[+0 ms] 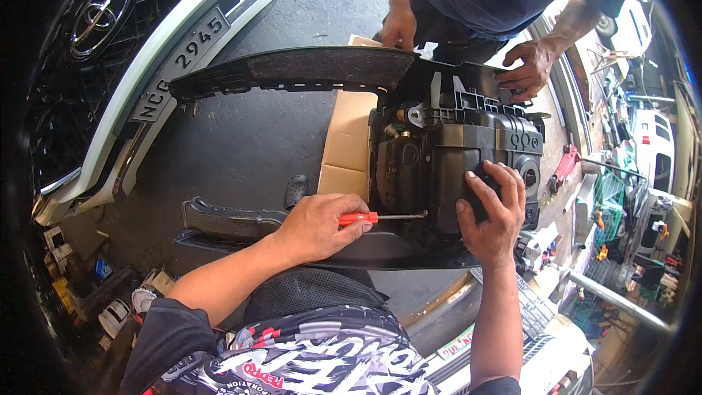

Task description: Using screwdrivers to disassemble and repair a black plastic automotive housing part.

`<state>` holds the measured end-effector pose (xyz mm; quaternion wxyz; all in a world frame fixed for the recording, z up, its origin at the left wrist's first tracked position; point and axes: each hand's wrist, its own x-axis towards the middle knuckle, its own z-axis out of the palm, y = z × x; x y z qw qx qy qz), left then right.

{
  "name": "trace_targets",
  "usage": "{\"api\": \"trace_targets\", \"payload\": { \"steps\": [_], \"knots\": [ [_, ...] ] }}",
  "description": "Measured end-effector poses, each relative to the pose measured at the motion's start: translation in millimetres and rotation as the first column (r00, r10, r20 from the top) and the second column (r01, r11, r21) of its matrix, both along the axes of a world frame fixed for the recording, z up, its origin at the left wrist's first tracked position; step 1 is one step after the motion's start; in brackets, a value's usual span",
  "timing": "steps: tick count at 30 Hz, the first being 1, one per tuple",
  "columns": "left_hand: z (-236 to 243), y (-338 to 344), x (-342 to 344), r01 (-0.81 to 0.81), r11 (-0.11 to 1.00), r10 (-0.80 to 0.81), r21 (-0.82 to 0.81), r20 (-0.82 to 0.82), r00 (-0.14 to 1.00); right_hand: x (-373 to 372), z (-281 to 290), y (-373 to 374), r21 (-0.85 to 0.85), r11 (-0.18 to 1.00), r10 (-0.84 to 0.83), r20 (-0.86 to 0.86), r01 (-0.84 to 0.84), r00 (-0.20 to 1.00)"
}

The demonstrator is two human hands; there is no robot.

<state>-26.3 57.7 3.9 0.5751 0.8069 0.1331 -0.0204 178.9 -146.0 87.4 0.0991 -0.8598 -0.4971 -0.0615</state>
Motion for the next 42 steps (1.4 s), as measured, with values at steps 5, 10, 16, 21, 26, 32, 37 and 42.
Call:
{"api": "trace_targets", "payload": {
  "steps": [5, 10, 16, 21, 26, 32, 37, 42],
  "knots": [
    [-0.2, 1.5, 0.4, 0.008, 1.000, -0.009, -0.028, -0.014, 1.000, -1.3, 1.3, 0.7, -0.001, 1.000, -0.012, -0.009, 0.012, 1.000],
    [1.4, 3.6, 2.6, 0.021, 0.999, -0.022, -0.041, -0.020, 1.000, 0.6, 1.1, 1.4, 0.005, 1.000, -0.018, -0.015, 0.018, 1.000],
    [2.1, 4.4, 5.2, 0.011, 0.999, -0.014, -0.044, -0.056, 0.998, 2.7, -0.2, 1.4, 0.007, 1.000, -0.012, -0.014, 0.012, 1.000],
    [3.6, 2.7, 5.6, 0.002, 0.999, -0.005, -0.037, -0.074, 0.997, 3.7, -2.0, -1.0, 0.007, 1.000, -0.013, -0.020, 0.013, 1.000],
    [1.8, 3.1, 7.0, 0.017, 0.999, -0.020, -0.035, -0.092, 0.996, 4.1, -1.7, -0.9, 0.008, 1.000, -0.009, -0.011, 0.010, 1.000],
    [1.1, 0.8, 7.1, 0.002, 1.000, -0.002, 0.001, -0.076, 0.997, 3.5, -2.1, -0.4, 0.021, 1.000, -0.013, -0.018, 0.014, 1.000],
    [-0.9, -16.9, 0.3, -0.222, 0.830, -0.013, 0.512, 0.416, 0.909, 3.1, -1.5, 0.3, 0.016, 1.000, -0.015, -0.014, 0.016, 1.000],
    [-0.8, -16.1, 2.7, -0.121, 0.892, -0.041, 0.437, 0.342, 0.939, 1.2, -0.7, 1.1, 0.007, 1.000, -0.017, -0.011, 0.017, 1.000]
  ]
}}
